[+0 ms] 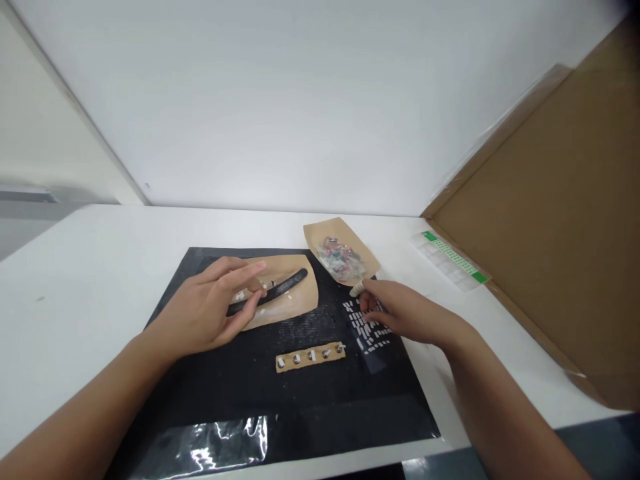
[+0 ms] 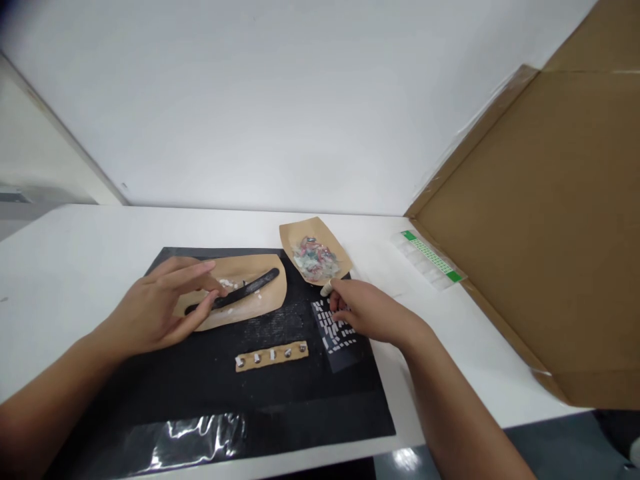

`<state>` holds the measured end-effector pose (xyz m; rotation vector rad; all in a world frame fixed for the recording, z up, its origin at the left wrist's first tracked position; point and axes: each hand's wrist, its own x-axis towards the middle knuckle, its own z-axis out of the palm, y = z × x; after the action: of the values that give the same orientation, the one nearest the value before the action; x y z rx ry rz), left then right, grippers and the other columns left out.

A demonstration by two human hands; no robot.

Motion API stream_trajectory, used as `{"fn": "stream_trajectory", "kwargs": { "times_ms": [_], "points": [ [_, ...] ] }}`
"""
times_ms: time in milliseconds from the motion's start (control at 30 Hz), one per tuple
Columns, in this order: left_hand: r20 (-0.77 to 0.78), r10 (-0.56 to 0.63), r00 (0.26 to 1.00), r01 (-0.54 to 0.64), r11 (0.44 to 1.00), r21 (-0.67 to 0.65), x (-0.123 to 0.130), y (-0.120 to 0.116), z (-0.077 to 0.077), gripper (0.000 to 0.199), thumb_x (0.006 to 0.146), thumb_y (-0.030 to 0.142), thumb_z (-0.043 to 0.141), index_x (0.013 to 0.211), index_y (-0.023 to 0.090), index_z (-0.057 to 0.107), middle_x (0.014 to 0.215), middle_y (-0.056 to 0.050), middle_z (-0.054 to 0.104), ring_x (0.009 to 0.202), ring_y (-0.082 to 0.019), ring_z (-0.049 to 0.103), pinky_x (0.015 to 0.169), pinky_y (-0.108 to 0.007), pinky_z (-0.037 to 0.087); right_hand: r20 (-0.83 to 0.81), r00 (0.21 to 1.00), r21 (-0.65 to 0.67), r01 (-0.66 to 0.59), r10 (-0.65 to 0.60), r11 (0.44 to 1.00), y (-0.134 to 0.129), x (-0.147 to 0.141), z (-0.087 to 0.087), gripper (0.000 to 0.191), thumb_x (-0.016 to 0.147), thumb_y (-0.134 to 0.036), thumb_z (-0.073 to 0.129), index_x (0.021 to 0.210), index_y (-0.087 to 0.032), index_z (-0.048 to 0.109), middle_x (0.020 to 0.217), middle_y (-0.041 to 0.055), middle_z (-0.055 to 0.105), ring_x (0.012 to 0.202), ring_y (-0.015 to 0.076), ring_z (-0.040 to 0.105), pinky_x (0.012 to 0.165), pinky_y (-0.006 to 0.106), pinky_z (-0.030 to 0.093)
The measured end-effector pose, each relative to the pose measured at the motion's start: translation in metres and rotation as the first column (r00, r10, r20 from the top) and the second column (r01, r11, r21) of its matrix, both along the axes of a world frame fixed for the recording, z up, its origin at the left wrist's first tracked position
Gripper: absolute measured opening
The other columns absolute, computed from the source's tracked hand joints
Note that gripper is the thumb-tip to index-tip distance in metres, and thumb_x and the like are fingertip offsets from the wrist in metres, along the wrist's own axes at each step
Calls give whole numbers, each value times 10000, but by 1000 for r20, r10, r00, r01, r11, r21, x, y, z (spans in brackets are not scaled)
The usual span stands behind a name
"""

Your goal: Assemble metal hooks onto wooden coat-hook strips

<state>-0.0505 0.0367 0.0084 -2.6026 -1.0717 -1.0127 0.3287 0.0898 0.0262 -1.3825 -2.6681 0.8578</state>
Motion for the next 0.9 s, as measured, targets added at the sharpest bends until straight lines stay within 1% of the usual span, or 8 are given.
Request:
{"fn": "stream_trajectory", "kwargs": {
  "times_ms": [100,233,500,600,767,900],
  "points": [
    [-2,-4,1000,4,1000,12,0,0,1,793,935,115,645,1619,219,256,1108,-83,772,1071,-269,647,853,-393,587,-3,1000,-43,-9,9,999,3,-2,2,150,886,-128,669,920,-223,558,963,17,718,858,196,640,729,301,438],
    [10,-12,1000,12,1000,27,1,1,1,805,929,104,653,1620,221,257,1127,-89,770,1085,-267,643,871,-399,586,-5,1000,-67,7,-8,998,4,-3,2,167,883,-125,656,945,-226,537,968,15,716,843,189,639,724,301,452],
    [13,15,1000,-14,1000,-9,3,-1,0,765,937,132,654,1605,241,296,1128,-71,774,1114,-258,648,872,-376,587,-20,1000,-117,-11,9,993,2,-2,4,141,904,-129,622,941,-227,528,943,9,720,815,176,649,707,294,470],
    [11,16,1000,-16,1000,-3,2,-1,1,766,939,139,653,1606,244,293,1123,-66,776,1112,-260,651,866,-375,588,-23,1000,-84,-11,9,996,1,-1,4,142,902,-156,649,943,-228,533,952,14,719,830,185,653,718,299,469],
    [0,23,1000,-23,1000,2,2,0,0,757,947,151,651,1607,237,290,1134,-78,770,1095,-255,656,878,-381,592,-6,1000,65,15,-15,998,-3,4,0,181,903,-273,729,979,-226,572,1013,40,706,904,218,650,770,318,471],
    [-8,21,1000,-21,1000,6,3,0,1,742,944,158,652,1595,243,307,1120,-77,767,1093,-253,659,885,-391,603,-5,999,94,47,-47,994,-5,6,-3,225,908,-305,743,1063,-237,594,1058,43,713,930,228,663,778,323,478]
  ]
}}
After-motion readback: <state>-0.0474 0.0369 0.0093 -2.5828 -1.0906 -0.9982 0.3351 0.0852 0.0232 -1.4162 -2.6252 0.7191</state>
